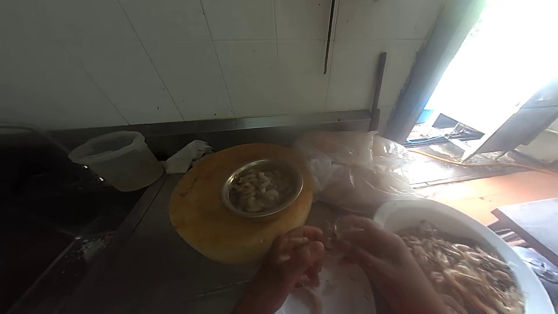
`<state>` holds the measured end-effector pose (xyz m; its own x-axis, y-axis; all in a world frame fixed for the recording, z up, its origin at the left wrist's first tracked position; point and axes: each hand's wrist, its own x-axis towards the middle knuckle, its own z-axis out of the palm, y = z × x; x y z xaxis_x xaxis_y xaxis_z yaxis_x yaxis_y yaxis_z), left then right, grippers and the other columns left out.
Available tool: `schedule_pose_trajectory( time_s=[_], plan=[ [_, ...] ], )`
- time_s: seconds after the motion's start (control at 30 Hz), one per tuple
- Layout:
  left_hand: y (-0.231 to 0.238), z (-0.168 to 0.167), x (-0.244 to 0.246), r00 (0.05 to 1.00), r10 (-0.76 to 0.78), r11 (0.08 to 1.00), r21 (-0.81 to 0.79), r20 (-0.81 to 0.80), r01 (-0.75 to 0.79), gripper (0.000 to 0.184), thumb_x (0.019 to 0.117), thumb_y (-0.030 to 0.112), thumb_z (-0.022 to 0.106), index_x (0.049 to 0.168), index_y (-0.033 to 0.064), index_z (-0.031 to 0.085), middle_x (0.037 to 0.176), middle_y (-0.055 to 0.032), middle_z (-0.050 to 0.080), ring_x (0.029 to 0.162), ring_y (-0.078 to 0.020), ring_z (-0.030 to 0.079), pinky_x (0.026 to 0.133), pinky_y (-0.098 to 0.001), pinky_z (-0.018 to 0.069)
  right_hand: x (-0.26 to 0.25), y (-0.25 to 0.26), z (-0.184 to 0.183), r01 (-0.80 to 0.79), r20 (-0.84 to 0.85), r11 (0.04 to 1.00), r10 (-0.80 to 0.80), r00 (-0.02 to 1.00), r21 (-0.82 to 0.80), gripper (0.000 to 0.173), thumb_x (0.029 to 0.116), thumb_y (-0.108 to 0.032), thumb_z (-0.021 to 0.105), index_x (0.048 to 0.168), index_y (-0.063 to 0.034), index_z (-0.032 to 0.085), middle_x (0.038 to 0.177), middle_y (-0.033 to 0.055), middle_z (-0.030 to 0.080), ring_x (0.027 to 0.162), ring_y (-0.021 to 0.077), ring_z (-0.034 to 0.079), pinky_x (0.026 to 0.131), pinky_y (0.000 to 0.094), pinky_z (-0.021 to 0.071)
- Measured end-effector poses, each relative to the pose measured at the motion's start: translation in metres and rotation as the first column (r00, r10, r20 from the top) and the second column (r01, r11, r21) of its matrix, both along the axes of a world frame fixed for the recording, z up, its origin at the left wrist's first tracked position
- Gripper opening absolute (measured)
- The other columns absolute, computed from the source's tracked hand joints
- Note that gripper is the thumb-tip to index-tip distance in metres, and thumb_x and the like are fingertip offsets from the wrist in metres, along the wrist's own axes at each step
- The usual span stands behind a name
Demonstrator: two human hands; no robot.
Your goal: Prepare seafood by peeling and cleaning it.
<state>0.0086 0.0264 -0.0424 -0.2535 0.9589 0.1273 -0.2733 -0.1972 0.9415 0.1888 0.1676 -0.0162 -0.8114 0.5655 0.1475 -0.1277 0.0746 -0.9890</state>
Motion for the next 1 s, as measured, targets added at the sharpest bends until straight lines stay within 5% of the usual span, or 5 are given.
schedule_pose_trajectory(
  time_s=[0.27, 0.47, 0.73, 0.87, 1.0],
  plan=[
    [0.007, -0.006, 0.015, 0.984, 0.167, 0.985, 0.045, -0.062, -0.165, 0.028, 0.0968, 0.006, 0.069, 0.124, -0.0016, 0.071, 0.104, -0.0160, 0.072, 0.077, -0.0213, 0.071, 0.067, -0.0343, 0.0637, -0.016, -0.011, -0.032, 0.171, -0.187, 0.964, -0.134, 0.973, 0.203, 0.011, 0.0930, -0.011, 0.077, 0.102, -0.0047, 0.077, 0.107, 0.0115, 0.072, 0.091, 0.0226, 0.073, 0.072, 0.0334, 0.0665],
    [0.003, -0.003, 0.011, 0.932, 0.132, 0.988, -0.037, -0.337, -0.153, 0.027, 0.0971, 0.022, 0.072, 0.120, 0.0084, 0.074, 0.110, -0.0055, 0.069, 0.081, -0.0135, 0.067, 0.069, -0.0264, 0.0602, -0.004, 0.005, -0.006, -0.031, 0.099, 0.960, 0.003, 0.995, 0.279, 0.048, 0.0932, -0.033, 0.078, 0.133, -0.0118, 0.061, 0.106, 0.0014, 0.070, 0.091, 0.0181, 0.072, 0.070, 0.0334, 0.0657],
    [0.007, -0.012, 0.021, 0.454, 0.311, 0.904, 0.113, -0.835, -0.411, 0.020, 0.0996, 0.026, 0.060, 0.108, 0.0147, 0.074, 0.097, 0.0012, 0.066, 0.086, -0.0029, 0.064, 0.074, -0.0180, 0.0563, 0.002, -0.004, 0.008, -0.090, 0.209, 0.909, 0.004, 0.978, 0.406, 0.003, 0.0892, -0.023, 0.076, 0.090, -0.0202, 0.077, 0.082, -0.0087, 0.072, 0.068, 0.0042, 0.068, 0.059, 0.0245, 0.0605],
    [0.000, 0.004, 0.004, 0.844, 0.289, 0.927, -0.088, -0.452, -0.364, 0.019, 0.1003, 0.025, 0.066, 0.111, 0.0109, 0.074, 0.094, -0.0015, 0.073, 0.072, -0.0102, 0.067, 0.062, -0.0242, 0.0577, 0.023, -0.014, 0.027, -0.246, 0.268, 0.809, 0.114, 0.957, 0.534, 0.018, 0.0941, -0.023, 0.076, 0.110, -0.0136, 0.078, 0.105, 0.0027, 0.074, 0.087, 0.0112, 0.072, 0.074, 0.0301, 0.0642],
    [-0.004, 0.011, 0.004, 0.929, 0.236, 0.962, -0.065, -0.285, -0.264, 0.019, 0.1006, 0.020, 0.065, 0.111, 0.0055, 0.072, 0.087, -0.0068, 0.069, 0.060, -0.0141, 0.060, 0.052, -0.0264, 0.0527, 0.011, -0.021, 0.015, -0.208, 0.418, 0.834, -0.030, 0.908, 0.512, 0.052, 0.0942, -0.037, 0.075, 0.139, -0.0135, 0.063, 0.125, 0.0043, 0.068, 0.107, 0.0133, 0.070, 0.089, 0.0336, 0.0625]
  ],
)
